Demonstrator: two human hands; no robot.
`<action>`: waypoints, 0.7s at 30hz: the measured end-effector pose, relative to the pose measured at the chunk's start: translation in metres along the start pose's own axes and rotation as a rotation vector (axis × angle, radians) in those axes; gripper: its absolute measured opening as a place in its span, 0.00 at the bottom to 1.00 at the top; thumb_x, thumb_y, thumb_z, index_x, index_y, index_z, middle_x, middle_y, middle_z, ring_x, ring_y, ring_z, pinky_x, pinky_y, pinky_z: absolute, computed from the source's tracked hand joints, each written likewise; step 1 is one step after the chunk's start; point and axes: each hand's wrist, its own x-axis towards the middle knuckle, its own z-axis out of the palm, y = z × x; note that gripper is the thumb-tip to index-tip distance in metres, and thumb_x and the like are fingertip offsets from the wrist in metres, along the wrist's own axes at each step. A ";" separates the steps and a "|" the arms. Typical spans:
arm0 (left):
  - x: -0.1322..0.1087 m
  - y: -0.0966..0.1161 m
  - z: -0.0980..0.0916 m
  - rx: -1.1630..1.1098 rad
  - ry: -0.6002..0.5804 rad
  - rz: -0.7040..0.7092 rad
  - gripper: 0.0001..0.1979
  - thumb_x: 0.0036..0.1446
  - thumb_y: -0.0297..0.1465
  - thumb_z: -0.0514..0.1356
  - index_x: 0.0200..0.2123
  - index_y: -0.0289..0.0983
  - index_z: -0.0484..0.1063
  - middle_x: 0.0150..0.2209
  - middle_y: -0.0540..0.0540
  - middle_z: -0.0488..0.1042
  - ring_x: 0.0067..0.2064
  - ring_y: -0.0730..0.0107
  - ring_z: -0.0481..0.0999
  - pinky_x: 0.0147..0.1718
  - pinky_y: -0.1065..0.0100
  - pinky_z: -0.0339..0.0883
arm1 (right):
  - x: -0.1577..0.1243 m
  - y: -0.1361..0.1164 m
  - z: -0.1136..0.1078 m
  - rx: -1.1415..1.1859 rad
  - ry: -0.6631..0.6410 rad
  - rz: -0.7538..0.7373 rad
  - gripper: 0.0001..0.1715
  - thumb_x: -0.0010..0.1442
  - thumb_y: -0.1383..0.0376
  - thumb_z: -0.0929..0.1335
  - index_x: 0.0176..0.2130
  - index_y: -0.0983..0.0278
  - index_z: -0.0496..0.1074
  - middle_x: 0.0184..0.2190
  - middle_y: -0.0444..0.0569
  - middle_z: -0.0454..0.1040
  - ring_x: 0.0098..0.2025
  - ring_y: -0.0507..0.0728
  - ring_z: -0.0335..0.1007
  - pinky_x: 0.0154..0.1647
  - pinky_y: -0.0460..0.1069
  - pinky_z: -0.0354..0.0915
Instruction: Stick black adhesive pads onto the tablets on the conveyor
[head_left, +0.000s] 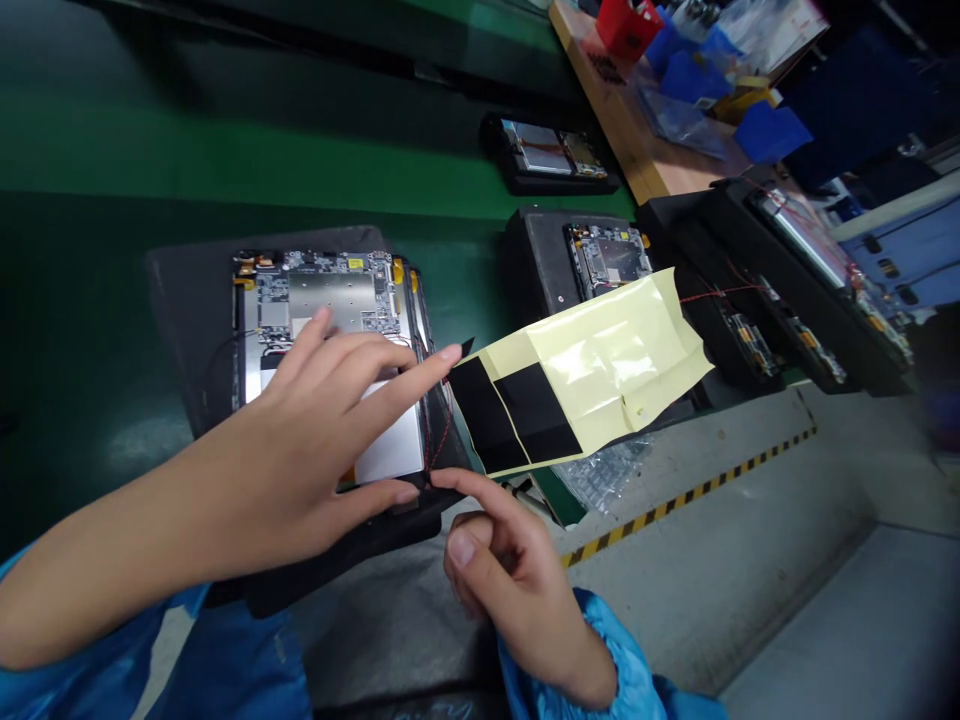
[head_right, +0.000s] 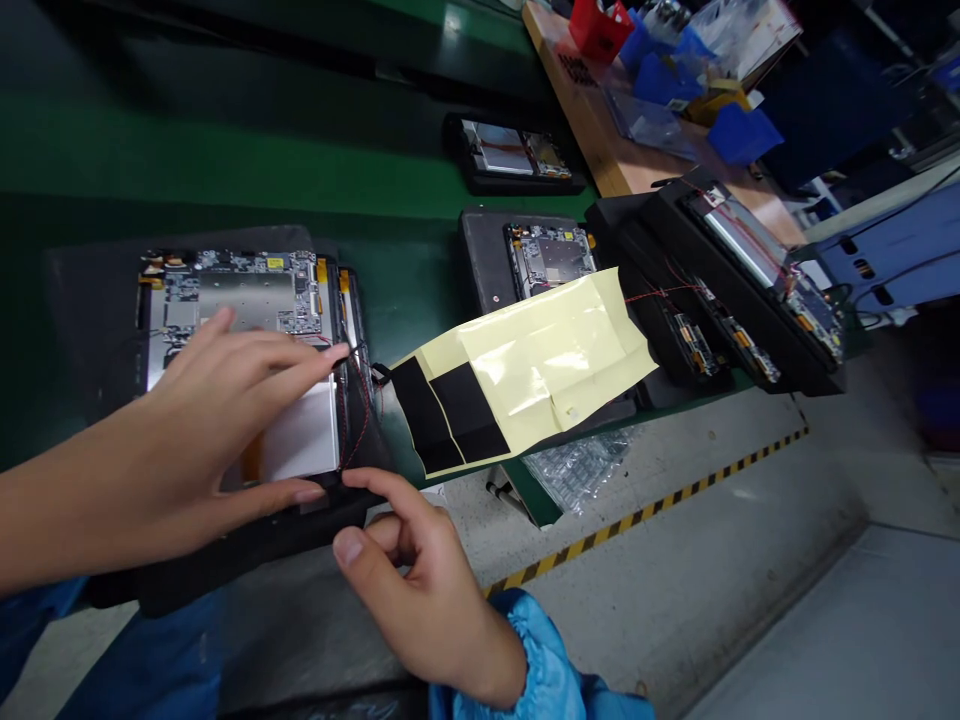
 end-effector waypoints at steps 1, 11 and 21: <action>-0.003 -0.002 0.001 0.001 -0.021 0.001 0.40 0.76 0.54 0.51 0.82 0.51 0.40 0.63 0.37 0.70 0.69 0.38 0.69 0.76 0.22 0.43 | -0.001 0.000 0.000 -0.005 0.001 -0.003 0.29 0.74 0.48 0.74 0.65 0.59 0.75 0.22 0.34 0.61 0.23 0.47 0.52 0.24 0.44 0.51; 0.002 -0.010 0.002 -0.062 -0.089 0.062 0.37 0.76 0.42 0.54 0.82 0.50 0.45 0.65 0.38 0.71 0.69 0.38 0.71 0.73 0.20 0.52 | 0.008 -0.006 0.005 -0.197 0.124 -0.032 0.21 0.73 0.53 0.73 0.58 0.62 0.80 0.21 0.35 0.61 0.23 0.48 0.54 0.23 0.44 0.51; 0.008 -0.009 0.001 0.025 -0.067 0.089 0.38 0.72 0.39 0.56 0.81 0.47 0.49 0.64 0.34 0.72 0.69 0.37 0.71 0.73 0.21 0.50 | 0.025 -0.008 0.029 -0.587 0.408 -0.274 0.07 0.69 0.63 0.70 0.38 0.62 0.76 0.17 0.33 0.61 0.19 0.48 0.59 0.23 0.45 0.49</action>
